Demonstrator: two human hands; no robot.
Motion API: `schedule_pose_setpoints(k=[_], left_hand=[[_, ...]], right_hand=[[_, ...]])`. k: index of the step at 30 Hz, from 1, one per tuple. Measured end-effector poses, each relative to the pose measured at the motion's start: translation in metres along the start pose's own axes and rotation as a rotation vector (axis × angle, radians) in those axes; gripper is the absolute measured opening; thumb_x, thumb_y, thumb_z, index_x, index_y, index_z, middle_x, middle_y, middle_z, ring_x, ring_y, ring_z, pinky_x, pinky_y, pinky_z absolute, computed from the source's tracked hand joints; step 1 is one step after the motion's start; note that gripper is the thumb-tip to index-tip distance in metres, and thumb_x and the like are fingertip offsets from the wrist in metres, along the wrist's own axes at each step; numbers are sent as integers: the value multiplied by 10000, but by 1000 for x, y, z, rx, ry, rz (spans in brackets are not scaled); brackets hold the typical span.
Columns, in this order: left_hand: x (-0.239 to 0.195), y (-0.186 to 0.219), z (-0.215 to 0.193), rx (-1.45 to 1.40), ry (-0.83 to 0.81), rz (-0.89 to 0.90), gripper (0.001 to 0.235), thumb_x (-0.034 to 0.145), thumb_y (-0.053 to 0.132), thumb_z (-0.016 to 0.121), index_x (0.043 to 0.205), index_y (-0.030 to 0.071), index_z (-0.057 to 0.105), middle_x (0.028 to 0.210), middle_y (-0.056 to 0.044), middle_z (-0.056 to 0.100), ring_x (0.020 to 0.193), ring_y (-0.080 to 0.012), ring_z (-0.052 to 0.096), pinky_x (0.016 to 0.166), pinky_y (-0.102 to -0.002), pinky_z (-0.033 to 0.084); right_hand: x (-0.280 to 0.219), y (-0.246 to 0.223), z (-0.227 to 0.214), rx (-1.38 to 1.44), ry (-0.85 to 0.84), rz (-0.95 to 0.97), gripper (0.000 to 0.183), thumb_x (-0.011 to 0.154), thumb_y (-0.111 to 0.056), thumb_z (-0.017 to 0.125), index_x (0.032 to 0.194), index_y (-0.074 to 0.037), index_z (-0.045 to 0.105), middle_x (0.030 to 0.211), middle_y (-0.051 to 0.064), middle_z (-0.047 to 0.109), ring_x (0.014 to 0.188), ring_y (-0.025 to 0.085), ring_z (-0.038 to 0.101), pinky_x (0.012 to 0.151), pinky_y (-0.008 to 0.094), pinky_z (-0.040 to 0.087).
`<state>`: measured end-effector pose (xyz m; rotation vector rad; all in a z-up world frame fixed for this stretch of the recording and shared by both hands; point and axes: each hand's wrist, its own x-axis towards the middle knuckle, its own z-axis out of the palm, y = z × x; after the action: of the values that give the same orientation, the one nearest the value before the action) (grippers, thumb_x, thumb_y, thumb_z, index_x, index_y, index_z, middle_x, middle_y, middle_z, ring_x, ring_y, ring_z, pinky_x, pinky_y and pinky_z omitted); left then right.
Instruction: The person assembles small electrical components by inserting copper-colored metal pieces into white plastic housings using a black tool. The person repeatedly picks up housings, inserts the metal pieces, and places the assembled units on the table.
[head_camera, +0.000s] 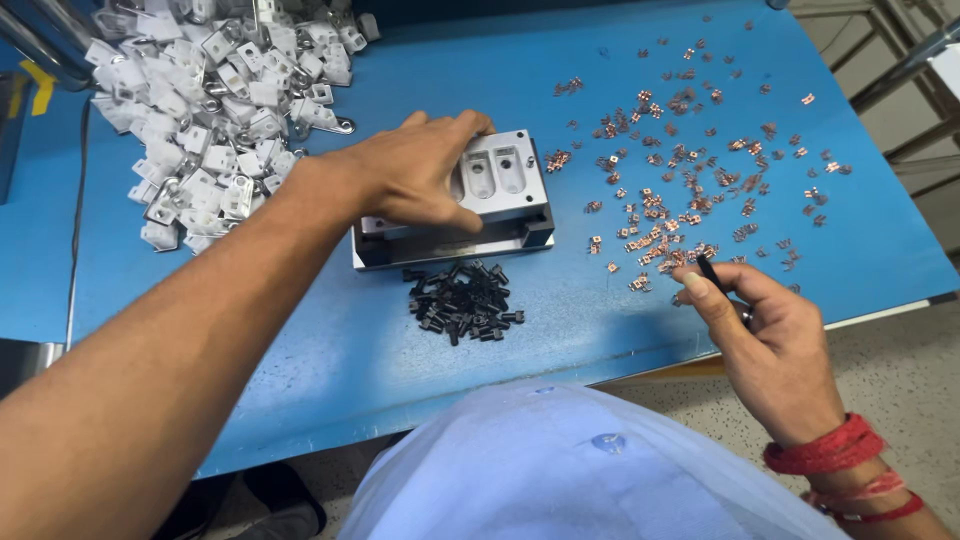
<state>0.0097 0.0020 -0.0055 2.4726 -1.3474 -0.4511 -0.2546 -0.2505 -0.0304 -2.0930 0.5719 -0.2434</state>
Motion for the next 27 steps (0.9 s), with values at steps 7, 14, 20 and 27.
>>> schedule_pose_setpoints(k=[7, 14, 20, 27], left_hand=[[-4, -4, 15, 20, -49, -208, 1046, 624, 419, 796, 1525, 175, 325, 1316, -171, 581, 1276, -325, 512, 1124, -500, 373], [-66, 28, 52, 39, 420, 150, 740, 863, 454, 690, 1450, 57, 477, 1401, -214, 526, 1299, -359, 482, 1127, -513, 366], [-80, 54, 127, -4, 515, 337, 428, 954, 364, 656, 1276, 82, 632, 1302, -114, 597, 1295, -299, 515, 1112, -483, 364], [-58, 60, 118, -213, 467, 139, 182, 935, 195, 678, 1069, 106, 764, 1116, -49, 672, 1212, -235, 548, 1111, -439, 379]], right_hand=[[6, 16, -5, -1, -55, -75, 311, 962, -298, 669, 1155, -68, 750, 948, 34, 772, 864, 82, 695, 749, 235, 554], [29, 3, 15, -215, -60, 15, 345, 900, -336, 762, 1130, -82, 804, 880, 65, 796, 712, 148, 665, 607, 307, 519], [58, -20, 57, -577, 48, -217, 449, 750, -404, 907, 1051, -88, 802, 932, 94, 759, 780, 185, 679, 645, 372, 526], [74, -22, 78, -233, -22, -131, 285, 815, -268, 856, 1017, -76, 798, 909, 55, 779, 806, 122, 709, 729, 313, 569]])
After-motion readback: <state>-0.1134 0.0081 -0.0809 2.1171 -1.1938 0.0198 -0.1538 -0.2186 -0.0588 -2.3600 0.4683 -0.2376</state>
